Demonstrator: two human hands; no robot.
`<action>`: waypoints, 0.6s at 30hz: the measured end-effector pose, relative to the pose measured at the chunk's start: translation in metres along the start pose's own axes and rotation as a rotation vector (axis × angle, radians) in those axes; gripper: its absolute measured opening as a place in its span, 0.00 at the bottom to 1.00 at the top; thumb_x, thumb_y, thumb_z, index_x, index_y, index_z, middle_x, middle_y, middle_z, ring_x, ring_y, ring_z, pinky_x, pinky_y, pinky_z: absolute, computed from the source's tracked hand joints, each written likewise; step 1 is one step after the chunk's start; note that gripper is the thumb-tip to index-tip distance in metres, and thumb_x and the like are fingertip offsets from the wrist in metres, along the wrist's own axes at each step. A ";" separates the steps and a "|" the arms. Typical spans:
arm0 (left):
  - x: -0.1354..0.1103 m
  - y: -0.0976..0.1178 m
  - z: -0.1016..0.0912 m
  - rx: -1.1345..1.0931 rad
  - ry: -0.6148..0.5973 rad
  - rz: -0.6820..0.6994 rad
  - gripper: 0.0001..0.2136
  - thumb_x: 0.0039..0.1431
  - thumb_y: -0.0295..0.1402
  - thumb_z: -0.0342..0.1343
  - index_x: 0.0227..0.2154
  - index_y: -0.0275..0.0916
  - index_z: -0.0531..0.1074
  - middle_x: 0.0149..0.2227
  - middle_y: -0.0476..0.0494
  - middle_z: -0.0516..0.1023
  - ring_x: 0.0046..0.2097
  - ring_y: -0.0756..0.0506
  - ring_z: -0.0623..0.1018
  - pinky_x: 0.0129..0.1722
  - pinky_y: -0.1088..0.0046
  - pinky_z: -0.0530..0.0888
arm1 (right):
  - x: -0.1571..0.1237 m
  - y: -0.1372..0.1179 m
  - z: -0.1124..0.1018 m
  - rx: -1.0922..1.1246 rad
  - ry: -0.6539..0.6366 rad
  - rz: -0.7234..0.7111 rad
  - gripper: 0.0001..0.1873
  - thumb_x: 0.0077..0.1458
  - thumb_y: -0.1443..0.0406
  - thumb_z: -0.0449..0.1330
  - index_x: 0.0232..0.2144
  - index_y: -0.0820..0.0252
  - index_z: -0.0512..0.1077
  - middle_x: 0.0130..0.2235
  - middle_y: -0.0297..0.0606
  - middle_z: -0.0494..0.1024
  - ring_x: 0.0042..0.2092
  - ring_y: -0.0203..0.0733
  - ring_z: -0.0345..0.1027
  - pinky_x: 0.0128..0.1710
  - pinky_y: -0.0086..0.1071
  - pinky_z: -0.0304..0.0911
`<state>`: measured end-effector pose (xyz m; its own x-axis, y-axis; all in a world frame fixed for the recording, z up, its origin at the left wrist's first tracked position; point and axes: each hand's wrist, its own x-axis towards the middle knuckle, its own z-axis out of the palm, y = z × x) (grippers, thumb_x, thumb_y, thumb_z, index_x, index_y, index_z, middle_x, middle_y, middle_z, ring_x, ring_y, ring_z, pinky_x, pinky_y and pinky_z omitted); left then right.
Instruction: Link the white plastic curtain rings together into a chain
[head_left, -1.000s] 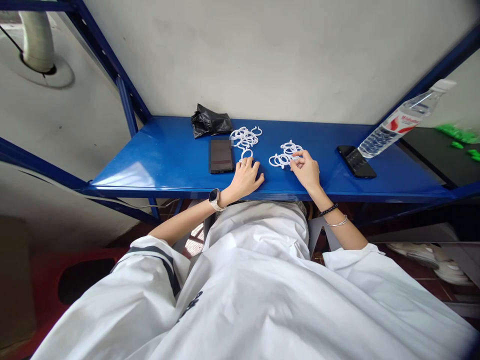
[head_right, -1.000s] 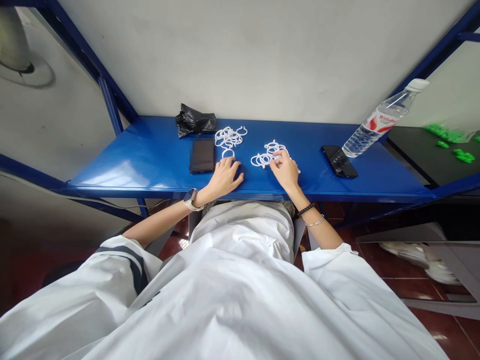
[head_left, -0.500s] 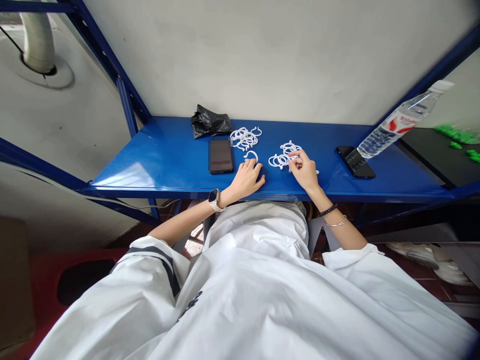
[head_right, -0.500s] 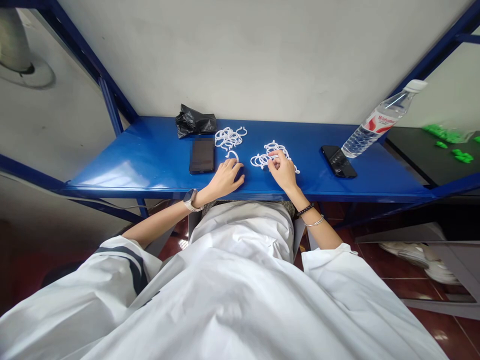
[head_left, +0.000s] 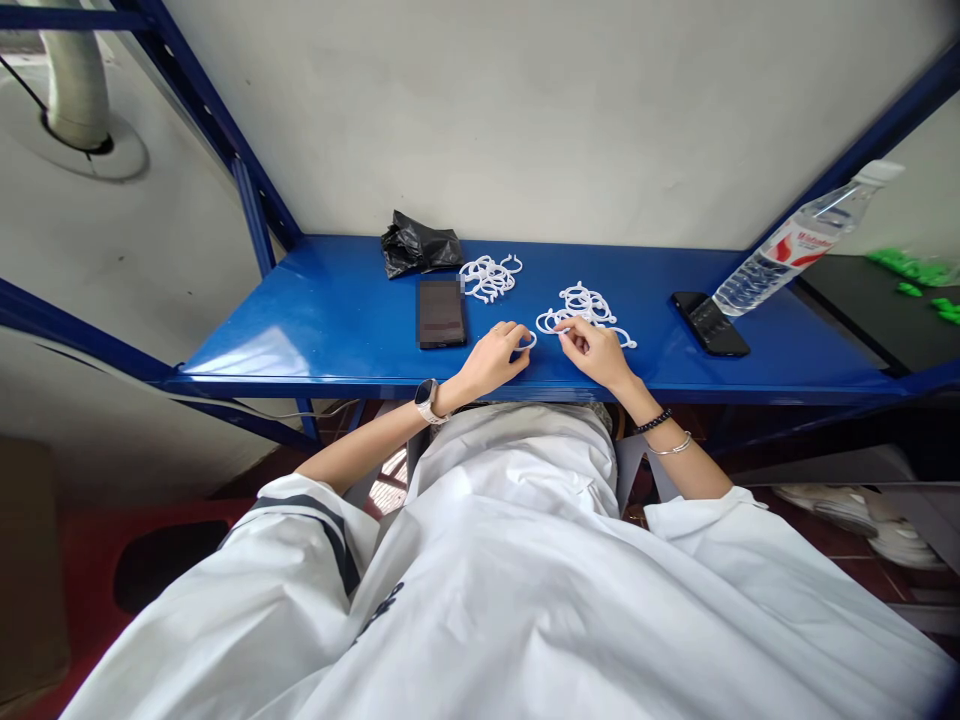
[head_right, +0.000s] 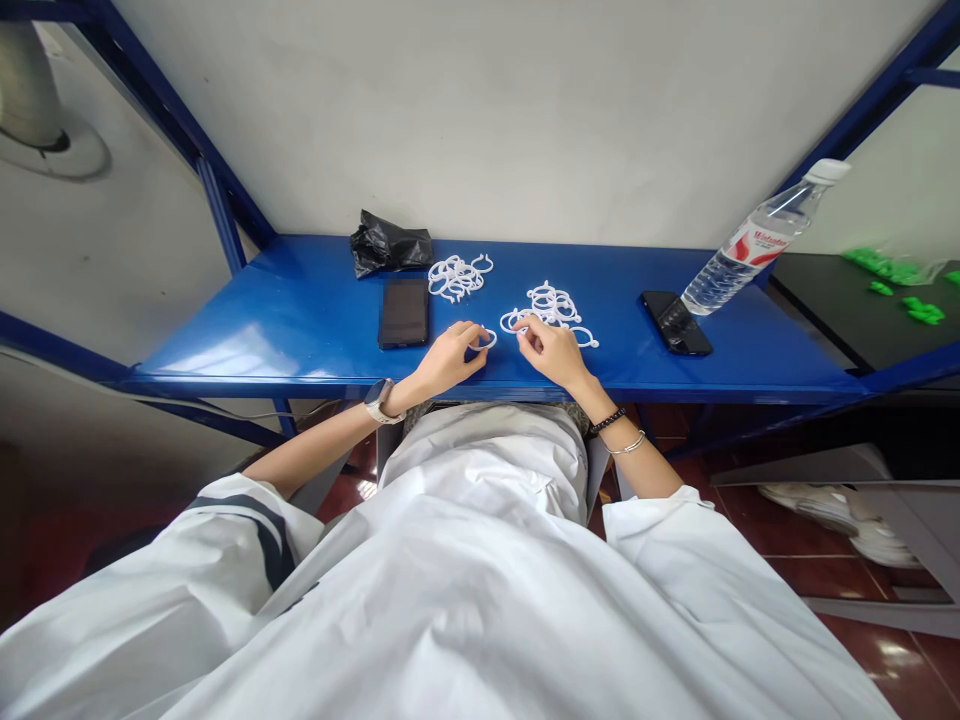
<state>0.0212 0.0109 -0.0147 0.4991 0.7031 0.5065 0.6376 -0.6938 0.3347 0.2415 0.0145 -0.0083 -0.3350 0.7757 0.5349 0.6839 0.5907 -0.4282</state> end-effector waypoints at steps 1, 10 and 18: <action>0.000 0.000 0.000 -0.011 0.002 0.012 0.04 0.61 0.26 0.52 0.38 0.36 0.69 0.34 0.43 0.73 0.40 0.44 0.73 0.43 0.66 0.72 | -0.001 -0.002 0.000 -0.012 -0.022 -0.018 0.11 0.60 0.62 0.53 0.40 0.55 0.74 0.23 0.31 0.74 0.23 0.38 0.65 0.28 0.31 0.58; -0.002 0.005 -0.002 0.013 0.029 0.280 0.08 0.66 0.30 0.47 0.35 0.39 0.70 0.38 0.39 0.72 0.44 0.43 0.72 0.45 0.62 0.74 | -0.006 -0.017 0.010 -0.086 0.019 -0.007 0.14 0.64 0.56 0.52 0.41 0.55 0.73 0.23 0.32 0.75 0.23 0.38 0.66 0.26 0.30 0.55; -0.003 0.009 -0.004 0.028 0.019 0.388 0.09 0.68 0.31 0.45 0.35 0.39 0.69 0.40 0.38 0.72 0.49 0.43 0.73 0.49 0.60 0.74 | -0.003 -0.017 0.010 0.052 0.023 0.043 0.13 0.60 0.54 0.54 0.31 0.55 0.70 0.20 0.30 0.70 0.20 0.37 0.61 0.25 0.31 0.55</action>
<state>0.0227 0.0020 -0.0105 0.6956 0.3861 0.6058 0.4193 -0.9030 0.0941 0.2244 0.0045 -0.0105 -0.2911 0.7954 0.5315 0.6627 0.5684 -0.4877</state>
